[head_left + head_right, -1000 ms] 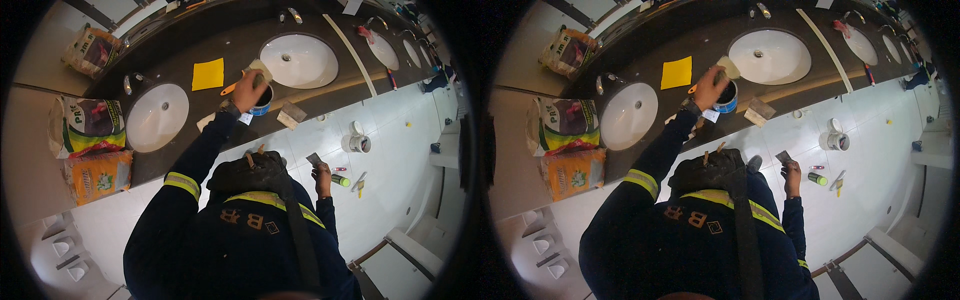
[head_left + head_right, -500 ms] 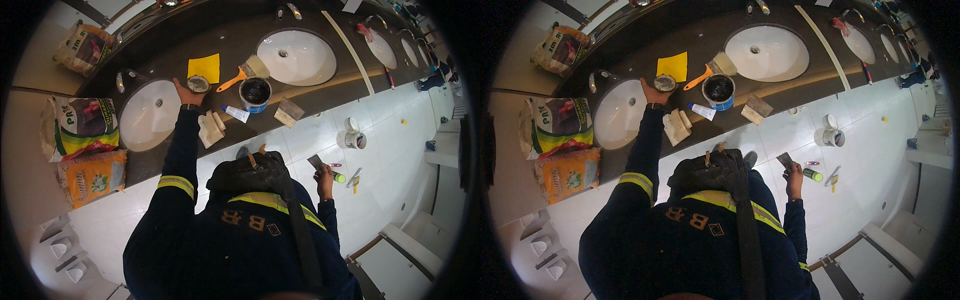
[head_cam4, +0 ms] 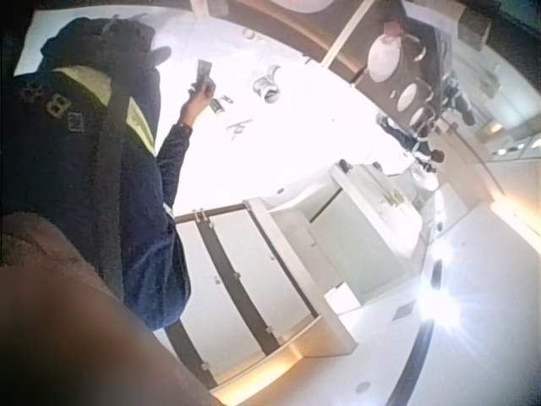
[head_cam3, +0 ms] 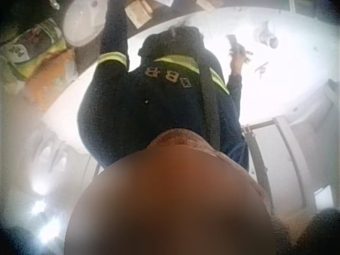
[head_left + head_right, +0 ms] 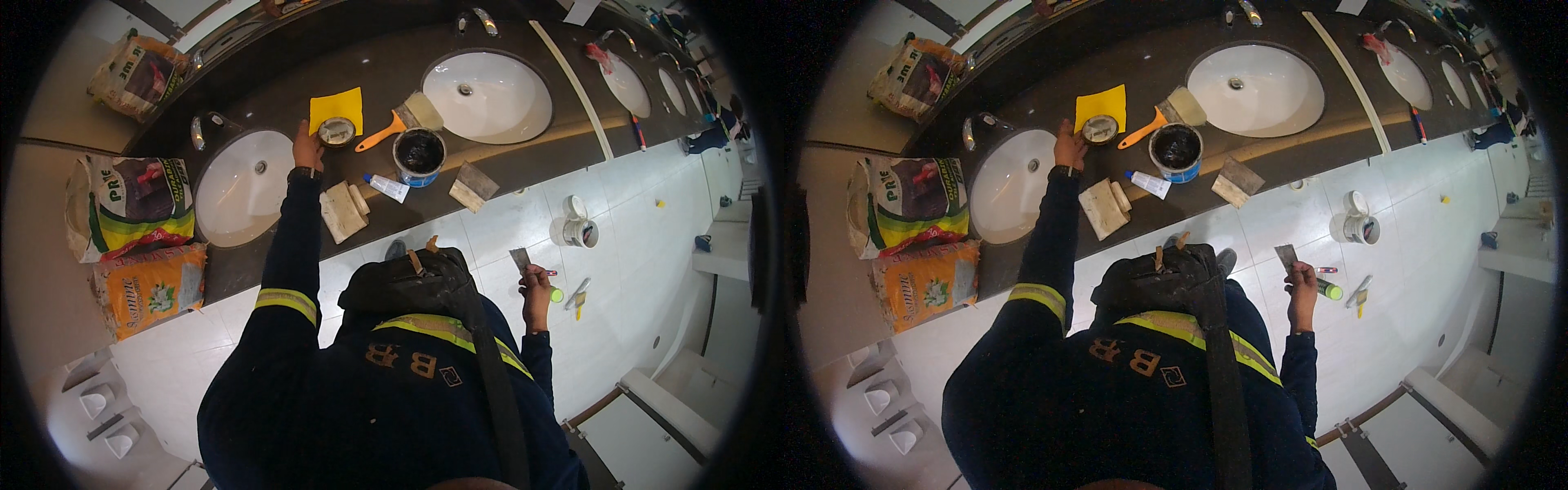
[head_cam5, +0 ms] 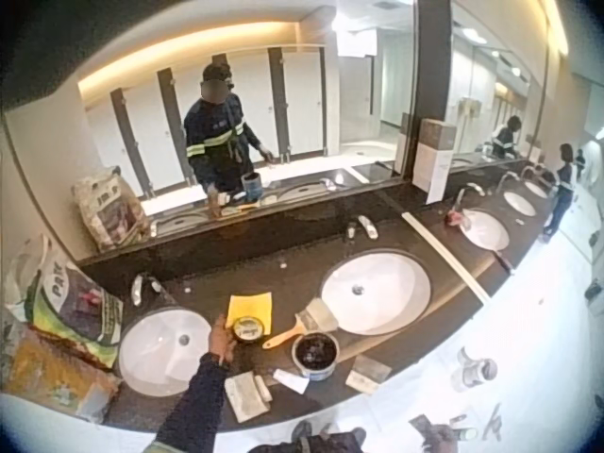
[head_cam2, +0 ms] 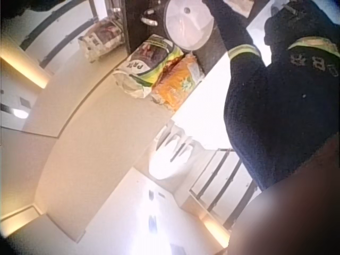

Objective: The person applies masking tape along the edge of a bathroom countertop, then uses a putty knife to spread a sealant or adhesive along the taped line. The person smooths the material and removes excess with the tool, working along the countertop edge near the sinks.

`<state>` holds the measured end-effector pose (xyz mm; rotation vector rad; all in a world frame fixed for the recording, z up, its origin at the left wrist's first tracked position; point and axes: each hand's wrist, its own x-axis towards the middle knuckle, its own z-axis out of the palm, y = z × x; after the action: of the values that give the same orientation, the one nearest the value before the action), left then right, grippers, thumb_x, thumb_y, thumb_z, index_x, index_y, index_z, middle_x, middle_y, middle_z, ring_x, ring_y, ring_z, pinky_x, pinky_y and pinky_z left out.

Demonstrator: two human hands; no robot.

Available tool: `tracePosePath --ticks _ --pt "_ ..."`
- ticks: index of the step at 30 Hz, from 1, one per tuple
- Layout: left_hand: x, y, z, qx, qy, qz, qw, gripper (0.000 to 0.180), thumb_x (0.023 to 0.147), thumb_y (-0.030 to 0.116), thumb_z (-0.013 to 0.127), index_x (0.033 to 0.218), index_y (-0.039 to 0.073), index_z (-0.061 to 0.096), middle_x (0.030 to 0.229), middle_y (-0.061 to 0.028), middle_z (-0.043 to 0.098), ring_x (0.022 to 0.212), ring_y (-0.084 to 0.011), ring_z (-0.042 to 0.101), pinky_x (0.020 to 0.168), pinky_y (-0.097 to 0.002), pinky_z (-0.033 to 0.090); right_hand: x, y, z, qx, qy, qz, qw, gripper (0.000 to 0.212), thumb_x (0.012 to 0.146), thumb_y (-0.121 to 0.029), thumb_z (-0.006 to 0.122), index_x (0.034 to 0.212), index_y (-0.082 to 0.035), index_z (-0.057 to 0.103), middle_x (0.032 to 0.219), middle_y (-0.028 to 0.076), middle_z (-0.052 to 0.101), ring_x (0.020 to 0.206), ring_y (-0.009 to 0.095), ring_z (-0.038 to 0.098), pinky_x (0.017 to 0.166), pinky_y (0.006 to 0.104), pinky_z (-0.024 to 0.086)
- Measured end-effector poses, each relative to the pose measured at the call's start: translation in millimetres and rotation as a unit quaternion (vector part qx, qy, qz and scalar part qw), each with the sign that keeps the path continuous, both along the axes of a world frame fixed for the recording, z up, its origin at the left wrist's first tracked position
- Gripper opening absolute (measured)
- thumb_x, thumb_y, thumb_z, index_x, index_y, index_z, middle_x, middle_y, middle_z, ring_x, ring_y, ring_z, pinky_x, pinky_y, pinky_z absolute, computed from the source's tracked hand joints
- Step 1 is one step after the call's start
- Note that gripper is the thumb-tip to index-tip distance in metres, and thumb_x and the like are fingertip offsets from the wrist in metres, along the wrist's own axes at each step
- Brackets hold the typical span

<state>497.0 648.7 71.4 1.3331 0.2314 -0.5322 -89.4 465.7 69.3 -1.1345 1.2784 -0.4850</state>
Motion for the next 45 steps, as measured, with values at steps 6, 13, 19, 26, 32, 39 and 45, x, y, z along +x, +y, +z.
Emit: tracePosePath --ticks 6,13,19,26,32,39,45 --pt "-50 27 1 0.114 -0.264 -0.049 0.957 0.069 0.093 0.029 0.07 0.149 0.0 0.042 0.144 -0.0194 0.051 0.131 -0.0318 0.053 0.109 -0.0403 0.042 39 -14 64 0.053 -0.03 0.043 0.997 0.027 0.095 -0.017 0.066 0.119 -0.008 0.062 0.099 0.0 0.064 0.087 0.009 0.06 0.074 0.0249 0.048" --pt "-153 -34 31 0.202 -0.435 -0.332 0.812 0.119 0.066 0.031 0.094 0.157 0.002 0.024 0.15 -0.0246 0.045 0.141 -0.0365 0.045 0.115 -0.0431 0.04 56 -29 80 -0.041 -0.042 0.159 0.985 0.032 0.094 -0.013 0.064 0.124 -0.003 0.06 0.094 0.001 0.06 0.083 0.01 0.057 0.077 0.0244 0.05" --pt "-160 -72 34 0.148 -0.453 -0.305 0.825 0.111 0.06 0.032 0.097 0.148 0.004 0.037 0.138 -0.0176 0.058 0.131 -0.0334 0.055 0.111 -0.0452 0.044 81 -27 129 -0.108 -0.013 0.129 0.986 0.03 0.107 -0.033 0.052 0.109 -0.005 0.062 0.08 0.0 0.057 0.071 0.007 0.052 0.062 0.0223 0.043" --pt "-177 -91 31 0.177 -0.577 -0.332 0.725 0.106 0.062 0.036 0.094 0.147 0.004 0.039 0.14 -0.0208 0.054 0.13 -0.0388 0.053 0.109 -0.0491 0.044 85 -38 145 -0.184 0.001 0.125 0.975 0.03 0.107 -0.029 0.053 0.103 -0.002 0.064 0.078 0.0 0.057 0.069 0.006 0.048 0.062 0.0224 0.039" --pt "-183 -95 32 0.189 -0.624 -0.337 0.68 0.106 0.063 0.038 0.094 0.148 0.004 0.04 0.141 -0.0207 0.054 0.131 -0.0388 0.052 0.108 -0.0497 0.043 129 -32 156 -0.266 0.008 0.164 0.95 0.022 0.104 -0.022 0.057 0.107 -0.001 0.064 0.083 0.003 0.067 0.072 0.007 0.054 0.066 0.024 0.044" --pt "-180 -95 43 0.172 -0.512 -0.335 0.772 0.097 0.062 0.028 0.095 0.142 0.004 0.046 0.132 -0.0205 0.061 0.122 -0.0371 0.06 0.104 -0.0451 0.047 130 -47 148 -0.02 -0.175 0.096 0.98 0.015 0.103 -0.02 0.059 0.105 -0.006 0.062 0.086 0.005 0.069 0.072 0.01 0.06 0.067 0.0255 0.047" --pt "-175 -83 41 0.178 -0.467 -0.334 0.799 0.098 0.07 0.023 0.092 0.15 0.002 0.039 0.14 -0.0205 0.057 0.133 -0.0338 0.054 0.11 -0.0414 0.044 113 -46 144 0.088 -0.295 0.071 0.949 0.01 0.103 -0.018 0.059 0.102 -0.009 0.06 0.088 0.005 0.068 0.073 0.011 0.06 0.07 0.0255 0.046"
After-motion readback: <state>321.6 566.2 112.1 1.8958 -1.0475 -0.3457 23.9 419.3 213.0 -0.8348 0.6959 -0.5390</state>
